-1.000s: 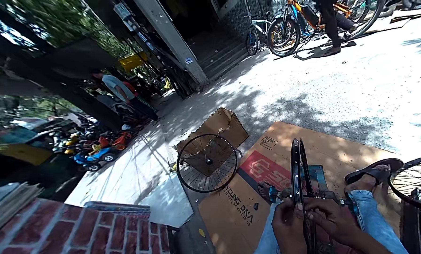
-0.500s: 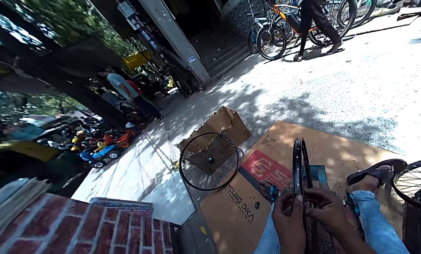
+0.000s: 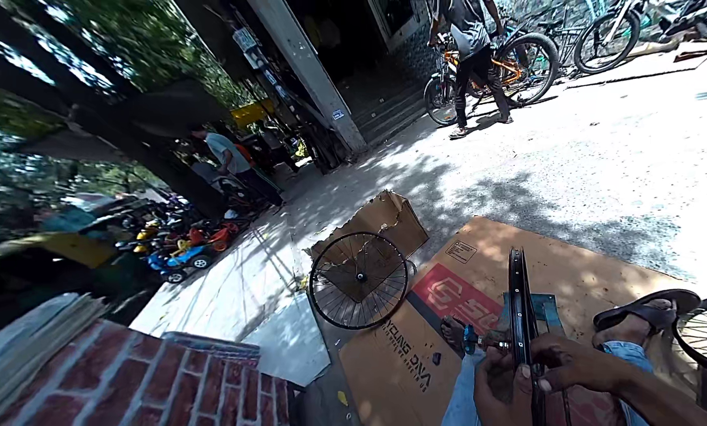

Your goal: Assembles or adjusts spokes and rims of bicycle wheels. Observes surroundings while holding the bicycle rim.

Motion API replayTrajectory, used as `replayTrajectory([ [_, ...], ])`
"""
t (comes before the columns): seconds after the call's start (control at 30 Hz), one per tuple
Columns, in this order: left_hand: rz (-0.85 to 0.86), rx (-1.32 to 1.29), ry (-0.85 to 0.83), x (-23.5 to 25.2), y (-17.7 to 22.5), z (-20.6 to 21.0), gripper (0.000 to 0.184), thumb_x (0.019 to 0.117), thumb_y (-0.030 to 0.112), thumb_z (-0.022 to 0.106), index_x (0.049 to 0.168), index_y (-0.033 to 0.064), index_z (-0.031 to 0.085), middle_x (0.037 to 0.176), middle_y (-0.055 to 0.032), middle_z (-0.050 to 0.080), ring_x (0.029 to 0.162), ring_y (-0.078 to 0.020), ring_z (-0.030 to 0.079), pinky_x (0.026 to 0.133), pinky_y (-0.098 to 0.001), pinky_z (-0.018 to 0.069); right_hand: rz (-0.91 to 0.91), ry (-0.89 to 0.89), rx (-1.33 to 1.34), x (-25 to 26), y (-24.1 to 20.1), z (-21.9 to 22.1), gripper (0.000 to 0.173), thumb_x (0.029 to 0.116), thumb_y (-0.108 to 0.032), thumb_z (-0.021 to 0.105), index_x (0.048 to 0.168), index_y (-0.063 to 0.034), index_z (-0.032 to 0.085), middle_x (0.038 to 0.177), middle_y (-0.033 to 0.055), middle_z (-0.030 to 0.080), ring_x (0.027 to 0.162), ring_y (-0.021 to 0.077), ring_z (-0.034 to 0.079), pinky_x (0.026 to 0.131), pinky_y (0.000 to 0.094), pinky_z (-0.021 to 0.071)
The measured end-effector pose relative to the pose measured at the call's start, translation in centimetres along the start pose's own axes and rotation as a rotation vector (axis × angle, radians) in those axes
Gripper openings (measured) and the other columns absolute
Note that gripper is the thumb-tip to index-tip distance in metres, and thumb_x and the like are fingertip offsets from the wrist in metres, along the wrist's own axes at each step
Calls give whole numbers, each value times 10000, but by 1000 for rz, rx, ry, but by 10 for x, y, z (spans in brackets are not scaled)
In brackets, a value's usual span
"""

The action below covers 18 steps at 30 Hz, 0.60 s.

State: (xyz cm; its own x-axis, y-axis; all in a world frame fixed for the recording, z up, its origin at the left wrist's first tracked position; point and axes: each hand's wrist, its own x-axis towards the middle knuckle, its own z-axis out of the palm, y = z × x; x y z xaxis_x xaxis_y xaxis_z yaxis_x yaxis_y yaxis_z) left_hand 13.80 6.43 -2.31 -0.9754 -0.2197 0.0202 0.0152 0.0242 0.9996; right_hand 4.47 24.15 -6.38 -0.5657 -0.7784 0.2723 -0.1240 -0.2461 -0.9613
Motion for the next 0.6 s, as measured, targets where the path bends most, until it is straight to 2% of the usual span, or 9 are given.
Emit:
replayTrajectory([
  [0.1,-30,-47,-26,-11,-2,5,386,895,61,705,1205,-125,570,1056,-167,660,844,-128,679,789,-271,592,135,-95,-4,-7,-11,-9,266,912,-238,757,1119,-80,699,1042,-54,723,976,42,679,901,259,567],
  [0.17,-41,-56,-27,-13,-2,6,346,901,47,696,1181,-126,591,1034,-170,677,807,-126,692,765,-271,602,170,2,11,-7,-11,-4,247,831,-125,829,1053,-89,726,984,-49,752,921,60,710,863,273,594],
  [0.23,-20,-50,-13,-8,0,4,284,909,34,681,1138,-125,625,975,-151,707,789,-110,702,756,-255,603,113,279,-76,-3,-5,16,242,754,-112,879,926,-137,712,876,-91,741,809,23,705,759,238,600],
  [0.3,-2,-30,11,3,3,0,281,912,30,676,1147,-116,625,966,-141,710,839,-116,700,800,-258,592,-137,707,-251,7,20,51,172,737,-120,824,806,-139,667,835,-87,703,749,-28,648,662,177,546],
  [0.37,-11,-19,22,6,5,1,284,919,24,671,1166,-103,615,967,-132,704,844,-122,698,794,-256,595,-351,1006,-413,14,46,81,143,811,-125,767,891,-100,652,982,16,753,906,38,709,765,220,593],
  [0.4,-12,-19,19,5,5,3,271,925,19,662,1163,-103,618,962,-129,700,827,-122,694,777,-253,596,-399,1059,-452,13,54,89,154,866,-146,742,977,-102,645,1060,45,752,989,80,717,827,261,607],
  [0.43,-10,-23,16,5,5,4,253,934,9,649,1159,-103,618,955,-125,697,809,-119,690,763,-246,596,-432,1034,-464,9,58,92,176,930,-183,708,1072,-104,641,1137,65,739,1071,112,708,898,299,606],
  [0.5,3,-27,2,5,4,3,248,945,5,630,1168,-101,603,965,-112,692,815,-102,687,767,-232,596,-443,840,-423,-4,54,84,289,1054,-305,579,1192,-65,664,1231,101,707,1179,136,663,1013,348,557],
  [0.6,12,-18,-13,0,0,3,295,952,42,616,1206,-102,576,1015,-99,674,877,-85,670,798,-214,573,-345,520,-368,-18,30,53,374,1093,-285,493,1094,31,693,1131,141,715,1106,124,664,996,326,528],
])
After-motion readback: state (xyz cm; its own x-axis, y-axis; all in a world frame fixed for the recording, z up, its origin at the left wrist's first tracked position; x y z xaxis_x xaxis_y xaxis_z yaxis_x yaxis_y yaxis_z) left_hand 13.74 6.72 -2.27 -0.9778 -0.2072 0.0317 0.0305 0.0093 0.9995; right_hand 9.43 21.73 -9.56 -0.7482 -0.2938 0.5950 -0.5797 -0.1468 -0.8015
